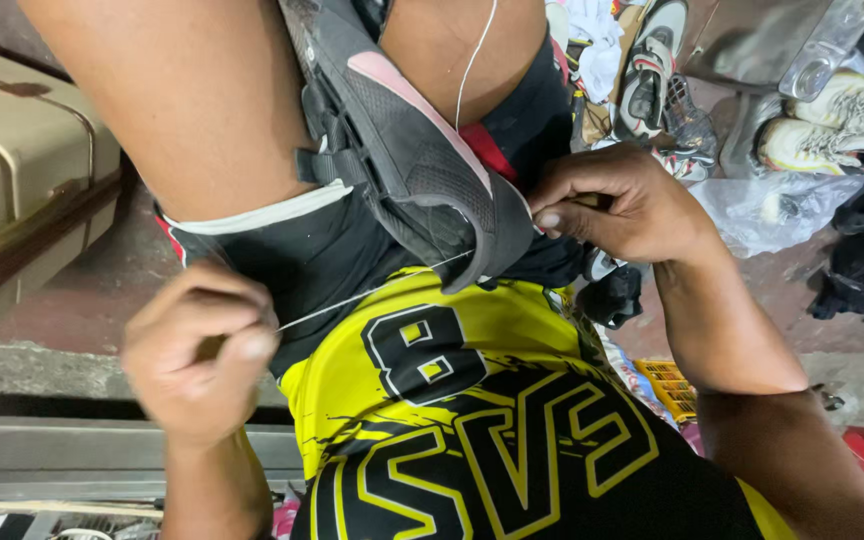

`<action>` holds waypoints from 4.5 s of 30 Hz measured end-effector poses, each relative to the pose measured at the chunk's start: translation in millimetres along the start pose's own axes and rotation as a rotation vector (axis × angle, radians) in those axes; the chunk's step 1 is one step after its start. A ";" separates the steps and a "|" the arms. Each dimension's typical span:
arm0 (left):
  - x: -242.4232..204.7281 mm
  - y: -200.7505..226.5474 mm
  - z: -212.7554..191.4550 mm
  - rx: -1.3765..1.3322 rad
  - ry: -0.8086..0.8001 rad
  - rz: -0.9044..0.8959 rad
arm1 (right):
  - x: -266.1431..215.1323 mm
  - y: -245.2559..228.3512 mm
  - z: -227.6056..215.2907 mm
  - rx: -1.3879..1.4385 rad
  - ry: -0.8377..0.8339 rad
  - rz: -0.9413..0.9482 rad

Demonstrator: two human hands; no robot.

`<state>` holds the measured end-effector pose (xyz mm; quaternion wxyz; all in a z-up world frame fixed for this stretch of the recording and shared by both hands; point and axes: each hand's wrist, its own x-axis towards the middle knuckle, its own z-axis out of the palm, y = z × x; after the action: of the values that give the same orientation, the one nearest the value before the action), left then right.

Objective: The person sits and sews a black and pink sneaker using a needle and white thread. They repeatedly push the needle through the shoe's upper material and pull the thread tight to secure the stitches. The shoe is held in the left hand while the right hand manipulates the needle.

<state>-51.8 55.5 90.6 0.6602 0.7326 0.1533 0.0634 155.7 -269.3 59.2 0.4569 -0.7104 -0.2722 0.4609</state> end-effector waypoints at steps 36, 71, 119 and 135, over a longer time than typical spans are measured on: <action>25.0 40.5 43.0 0.311 -0.185 -0.013 | -16.6 60.9 -7.1 0.392 0.001 -0.051; 38.5 -5.9 70.0 0.636 -0.501 0.319 | -1.4 43.1 -3.8 0.141 -0.023 -0.127; 37.6 9.3 47.0 -0.431 -0.315 -0.073 | -11.0 37.3 3.3 0.369 0.035 -0.073; 25.3 -11.0 62.4 -0.030 -0.403 -0.337 | -2.2 -75.6 29.2 -0.541 0.036 -0.234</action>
<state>-11.0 5.1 69.5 0.6894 0.6847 0.1375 -0.1925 131.0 -226.6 123.6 0.3059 -0.7783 -0.4569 0.3032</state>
